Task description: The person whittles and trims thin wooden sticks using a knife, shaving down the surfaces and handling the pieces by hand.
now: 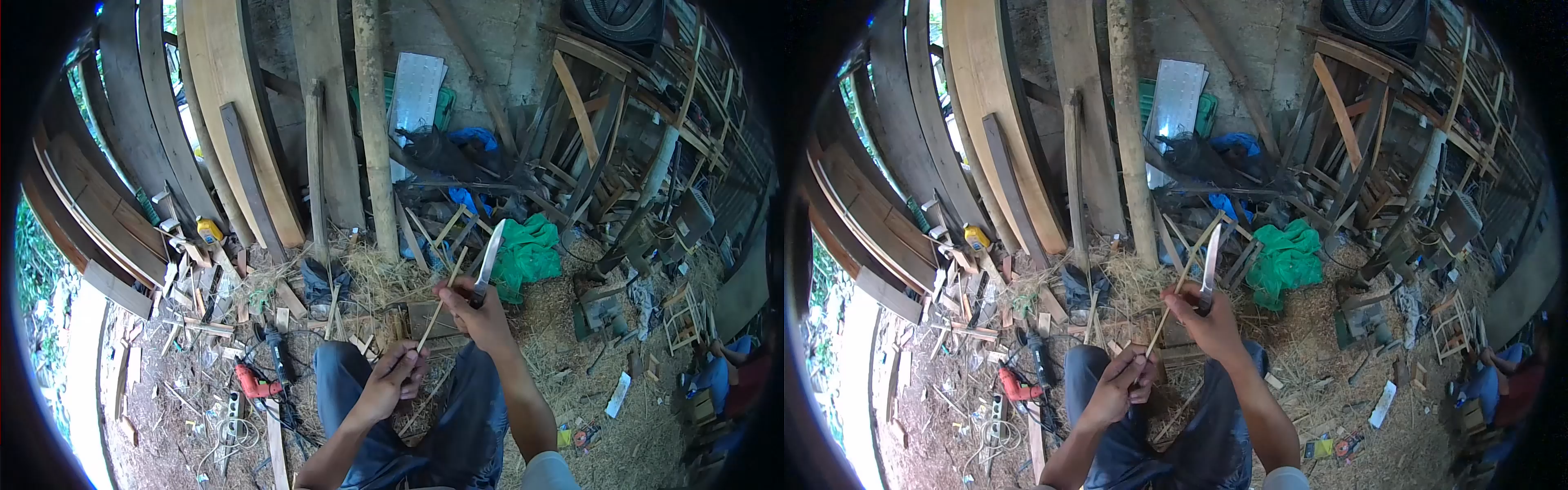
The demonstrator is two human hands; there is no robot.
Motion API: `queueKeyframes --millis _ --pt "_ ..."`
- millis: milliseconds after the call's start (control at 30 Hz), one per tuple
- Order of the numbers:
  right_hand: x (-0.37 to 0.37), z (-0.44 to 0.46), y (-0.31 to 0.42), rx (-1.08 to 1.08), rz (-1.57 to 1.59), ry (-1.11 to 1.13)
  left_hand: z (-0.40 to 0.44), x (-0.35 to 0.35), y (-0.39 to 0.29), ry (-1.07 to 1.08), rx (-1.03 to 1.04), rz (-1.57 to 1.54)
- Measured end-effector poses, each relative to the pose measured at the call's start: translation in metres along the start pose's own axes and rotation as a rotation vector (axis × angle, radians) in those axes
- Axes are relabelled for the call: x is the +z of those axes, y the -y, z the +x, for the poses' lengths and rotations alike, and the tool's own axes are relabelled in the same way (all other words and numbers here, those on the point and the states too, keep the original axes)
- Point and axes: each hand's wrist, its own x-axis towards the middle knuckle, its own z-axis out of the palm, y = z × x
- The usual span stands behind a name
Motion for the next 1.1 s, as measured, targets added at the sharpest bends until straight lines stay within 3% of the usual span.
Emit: queueKeyframes --millis 300,400,467,533,567,633,700,767,900,967,1000,1100 --pt "0.008 0.003 0.009 -0.032 -0.222 -0.033 -0.003 0.002 -0.004 0.027 0.002 0.015" --pt "0.01 0.006 0.001 -0.021 -0.246 -0.13 0.001 0.001 -0.006 -0.017 0.037 0.052" --pt "0.011 0.005 -0.011 -0.048 -0.22 -0.206 0.007 -0.005 -0.003 -0.174 0.139 0.139" --pt "0.009 -0.002 -0.021 -0.245 -1.031 -0.157 0.013 -0.01 0.001 -0.203 0.199 0.217" --pt "0.011 -0.004 -0.031 -0.252 -1.033 -0.156 0.016 -0.013 0.004 -0.227 0.253 0.296" --pt "0.021 -0.008 -0.05 -0.572 -1.239 -0.224 0.022 -0.023 0.017 -0.231 0.288 0.41" --pt "0.023 -0.01 -0.05 -0.521 -1.3 -0.202 0.022 -0.022 0.02 -0.233 0.314 0.526" --pt "0.015 0.003 -0.05 -0.192 -1.399 -0.185 0.017 -0.011 0.018 -0.268 0.311 0.444" --pt "-0.063 0.058 -0.064 0.035 -1.625 -0.554 0.002 -0.016 0.033 -0.284 0.363 0.637" --pt "-0.086 0.059 -0.059 0.015 -1.56 -0.552 -0.006 -0.025 0.035 -0.207 0.295 0.619" --pt "-0.089 0.058 -0.058 0.003 -1.515 -0.536 -0.013 -0.02 0.015 -0.187 0.082 0.478" --pt "-0.061 0.038 -0.065 -0.064 -1.319 -0.423 0.0 -0.026 0.008 -0.14 0.049 0.176"
